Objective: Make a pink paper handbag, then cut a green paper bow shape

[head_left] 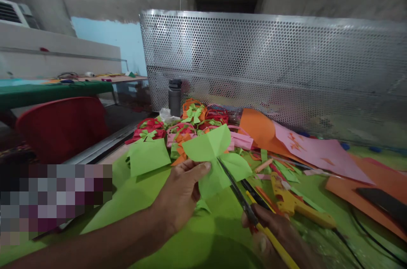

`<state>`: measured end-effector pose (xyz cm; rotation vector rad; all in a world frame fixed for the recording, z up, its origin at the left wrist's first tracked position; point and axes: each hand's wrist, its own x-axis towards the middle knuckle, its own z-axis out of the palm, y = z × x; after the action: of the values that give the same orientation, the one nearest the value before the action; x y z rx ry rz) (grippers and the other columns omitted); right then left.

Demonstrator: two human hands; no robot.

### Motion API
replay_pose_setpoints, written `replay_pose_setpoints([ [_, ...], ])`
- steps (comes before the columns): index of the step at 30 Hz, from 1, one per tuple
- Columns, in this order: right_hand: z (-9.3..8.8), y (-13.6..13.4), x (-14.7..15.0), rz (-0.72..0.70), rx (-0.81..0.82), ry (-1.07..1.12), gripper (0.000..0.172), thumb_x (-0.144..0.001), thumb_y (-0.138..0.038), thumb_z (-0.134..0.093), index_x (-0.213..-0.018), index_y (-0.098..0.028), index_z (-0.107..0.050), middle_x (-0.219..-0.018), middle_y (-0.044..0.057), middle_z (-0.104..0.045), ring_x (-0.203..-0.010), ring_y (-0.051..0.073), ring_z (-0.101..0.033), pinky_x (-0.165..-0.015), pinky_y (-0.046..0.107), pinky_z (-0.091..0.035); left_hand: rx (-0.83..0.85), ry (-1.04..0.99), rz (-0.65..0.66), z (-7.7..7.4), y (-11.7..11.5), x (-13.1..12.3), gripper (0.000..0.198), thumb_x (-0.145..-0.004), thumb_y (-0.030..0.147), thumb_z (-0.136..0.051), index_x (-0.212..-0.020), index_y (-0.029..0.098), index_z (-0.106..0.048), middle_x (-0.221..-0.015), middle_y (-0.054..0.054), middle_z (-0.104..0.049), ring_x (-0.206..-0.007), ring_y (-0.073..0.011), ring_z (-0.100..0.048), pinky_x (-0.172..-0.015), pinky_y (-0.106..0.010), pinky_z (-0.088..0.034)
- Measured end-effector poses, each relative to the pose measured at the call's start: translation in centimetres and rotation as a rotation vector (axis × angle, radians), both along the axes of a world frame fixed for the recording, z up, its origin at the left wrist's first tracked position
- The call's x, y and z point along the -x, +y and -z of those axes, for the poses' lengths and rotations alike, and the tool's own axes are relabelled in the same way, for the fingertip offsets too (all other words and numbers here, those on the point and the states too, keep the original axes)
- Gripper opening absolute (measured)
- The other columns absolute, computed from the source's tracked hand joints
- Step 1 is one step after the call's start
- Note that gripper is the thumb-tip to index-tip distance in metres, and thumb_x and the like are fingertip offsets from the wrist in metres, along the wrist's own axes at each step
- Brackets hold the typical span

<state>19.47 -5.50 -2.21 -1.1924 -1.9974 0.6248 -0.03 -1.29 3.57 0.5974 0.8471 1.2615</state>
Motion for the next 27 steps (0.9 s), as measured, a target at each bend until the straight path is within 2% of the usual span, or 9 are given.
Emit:
replay_pose_setpoints([
  [4, -0.8, -0.7, 0.4, 0.036, 0.054, 0.031, 0.05, -0.077, -0.067, -0.032, -0.073, -0.023, -0.056, -0.048, -0.002, -0.045, -0.04, 0.015, -0.044, -0.039, 0.025, -0.031, 0.004, -0.009, -0.024, -0.3, 0.1, -0.2, 0.015, -0.061, 0.012, -0.073, -0.068, 0.014, -0.06, -0.061, 0.0, -0.066, -0.056, -0.0132, -0.062, -0.057, -0.024, -0.05],
  [7, -0.1, -0.6, 0.3, 0.022, 0.07, 0.028, 0.046, -0.078, -0.064, -0.036, -0.077, -0.024, -0.057, -0.051, -0.002, -0.048, -0.045, 0.016, -0.047, -0.041, 0.025, -0.034, -0.014, -0.014, 0.004, -0.3, 0.1, -0.3, 0.013, -0.061, 0.013, -0.073, -0.067, 0.015, -0.061, -0.061, -0.001, -0.067, -0.057, -0.0146, -0.063, -0.056, -0.024, -0.05],
  [9, 0.4, -0.4, 0.1, 0.009, 0.006, 0.084, 0.045, -0.078, -0.064, -0.035, -0.076, -0.025, -0.057, -0.05, -0.002, -0.049, -0.042, 0.016, -0.047, -0.039, 0.025, -0.033, -0.024, -0.015, 0.013, -0.2, 0.1, -0.3, 0.013, -0.062, 0.013, -0.073, -0.067, 0.015, -0.061, -0.063, -0.001, -0.067, -0.059, -0.0149, -0.064, -0.057, -0.024, -0.05],
  [10, 0.4, -0.4, 0.1, 0.007, 0.024, 0.082, 0.044, -0.078, -0.064, -0.036, -0.078, -0.025, -0.058, -0.05, -0.002, -0.049, -0.041, 0.016, -0.047, -0.038, 0.025, -0.033, -0.029, -0.017, 0.009, -0.1, 0.1, -0.3, 0.014, -0.061, 0.014, -0.073, -0.068, 0.015, -0.061, -0.064, -0.001, -0.068, -0.059, -0.0147, -0.064, -0.058, -0.024, -0.05],
  [17, -1.5, -0.9, 0.8, -0.001, 0.063, 0.024, 0.047, -0.079, -0.064, -0.032, -0.073, -0.023, -0.054, -0.054, -0.001, -0.049, -0.047, 0.016, -0.047, -0.043, 0.026, -0.032, -0.043, -0.012, 0.026, -0.1, 0.1, -0.1, 0.009, -0.065, 0.013, -0.071, -0.069, 0.015, -0.063, -0.063, -0.001, -0.068, -0.06, -0.0137, -0.063, -0.061, -0.024, -0.051],
  [22, -1.2, -0.8, 1.1, 0.039, 0.096, 0.031, 0.052, -0.078, -0.067, -0.03, -0.066, -0.02, -0.048, -0.052, -0.004, -0.042, -0.046, 0.012, -0.04, -0.044, 0.024, -0.028, -0.034, 0.005, 0.023, -0.1, 0.0, -0.1, 0.01, -0.067, 0.013, -0.07, -0.071, 0.015, -0.061, -0.065, -0.001, -0.068, -0.06, -0.0138, -0.063, -0.06, -0.025, -0.051],
  [27, -1.5, -0.7, 0.7, -0.005, 0.123, 0.008, 0.05, -0.079, -0.066, -0.029, -0.066, -0.021, -0.048, -0.05, -0.005, -0.039, -0.044, 0.011, -0.037, -0.043, 0.023, -0.028, -0.025, 0.017, 0.02, -0.1, 0.1, -0.1, 0.014, -0.065, 0.014, -0.071, -0.073, 0.015, -0.06, -0.065, 0.0, -0.067, -0.058, -0.0137, -0.062, -0.059, -0.025, -0.051],
])
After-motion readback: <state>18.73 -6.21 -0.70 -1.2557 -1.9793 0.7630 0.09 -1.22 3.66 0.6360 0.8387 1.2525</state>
